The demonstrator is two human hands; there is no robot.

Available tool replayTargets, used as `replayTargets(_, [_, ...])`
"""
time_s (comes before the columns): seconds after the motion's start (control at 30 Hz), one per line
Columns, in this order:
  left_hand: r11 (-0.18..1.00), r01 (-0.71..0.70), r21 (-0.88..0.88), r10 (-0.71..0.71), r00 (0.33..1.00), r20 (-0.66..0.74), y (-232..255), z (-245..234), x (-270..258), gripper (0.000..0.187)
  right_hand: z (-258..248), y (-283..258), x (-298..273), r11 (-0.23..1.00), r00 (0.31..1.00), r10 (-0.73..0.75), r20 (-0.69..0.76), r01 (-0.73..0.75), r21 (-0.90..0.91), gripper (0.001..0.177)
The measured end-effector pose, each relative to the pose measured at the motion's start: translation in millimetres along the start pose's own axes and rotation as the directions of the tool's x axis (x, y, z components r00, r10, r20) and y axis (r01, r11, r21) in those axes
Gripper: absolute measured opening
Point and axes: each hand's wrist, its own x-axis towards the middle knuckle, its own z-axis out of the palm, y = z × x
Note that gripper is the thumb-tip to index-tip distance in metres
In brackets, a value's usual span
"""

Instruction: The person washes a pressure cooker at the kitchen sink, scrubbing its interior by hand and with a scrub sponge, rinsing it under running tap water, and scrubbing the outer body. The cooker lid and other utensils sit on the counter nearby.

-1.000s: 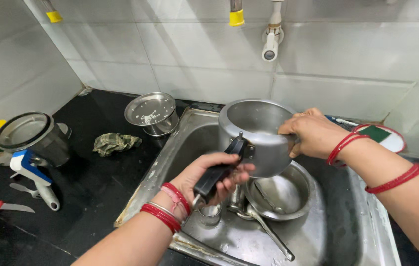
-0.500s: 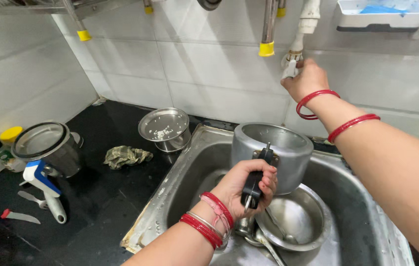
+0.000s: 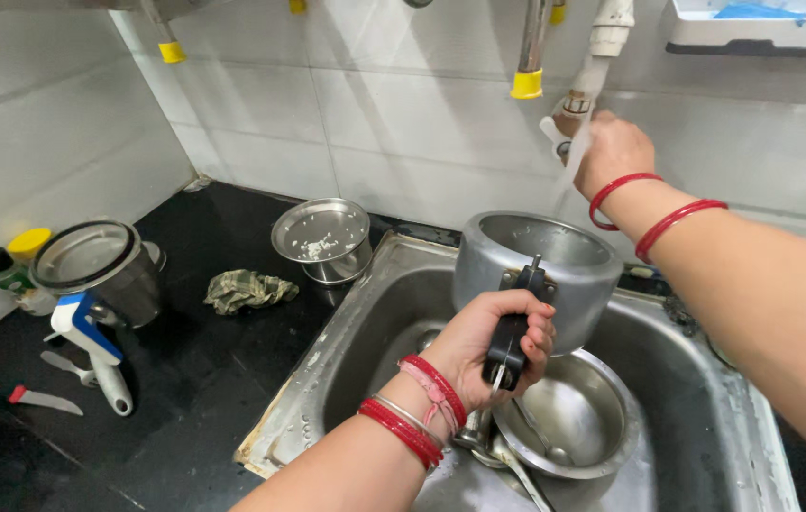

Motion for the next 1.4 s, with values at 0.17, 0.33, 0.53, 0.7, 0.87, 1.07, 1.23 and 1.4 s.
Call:
replayTargets(0.17, [0.999,0.030,-0.033,-0.030,1.000,-0.001,-5.6,-16.5,-14.2,0.017,-15.2,7.9,-33.9,0.397,0.612,0.169,0.772,-0.760,0.515,0.030])
replayTargets(0.33, [0.992,0.067,-0.110,-0.068,0.998,-0.011,-15.0,-28.6,-8.9,0.018,20.7,-1.2,-64.9,-0.142,0.391,-0.217,0.894,-0.919,0.368,0.026])
replayTargets(0.53, [0.992,0.085,-0.092,-0.089,0.995,-0.045,-15.7,-38.2,-14.2,0.020,38.7,-21.1,-83.4,0.106,0.398,-0.068,0.915,-0.909,0.403,0.026])
replayTargets(0.7, [0.989,0.049,0.138,-0.030,0.990,-0.136,-22.4,-51.0,-18.3,0.007,31.9,-26.7,-97.2,-0.110,0.278,-0.299,0.913,-0.960,0.256,0.038])
replayTargets(0.87, [0.986,0.132,0.098,-0.118,0.983,-0.142,-33.9,-65.4,-12.4,0.009,51.7,-34.6,-101.2,-0.309,0.300,-0.622,0.724,-0.943,0.125,0.074])
replayTargets(1.07, [0.954,0.175,0.243,-0.141,0.978,-0.151,-56.3,-68.1,-9.7,0.014,56.5,-47.2,-113.8,-0.083,0.104,-0.687,0.720,-0.994,0.064,0.069])
replayTargets(1.23, [0.912,0.137,0.387,-0.096,0.988,-0.125,-51.2,-56.8,-19.6,0.013,23.1,-64.5,-131.4,0.041,0.276,-0.249,0.928,-0.955,0.295,0.058])
replayTargets(1.4, [0.905,0.047,0.422,-0.005,0.995,-0.100,-30.8,-51.2,-38.3,0.012,-15.5,-24.6,-157.5,0.483,0.461,-0.298,0.836,-0.683,0.548,0.060])
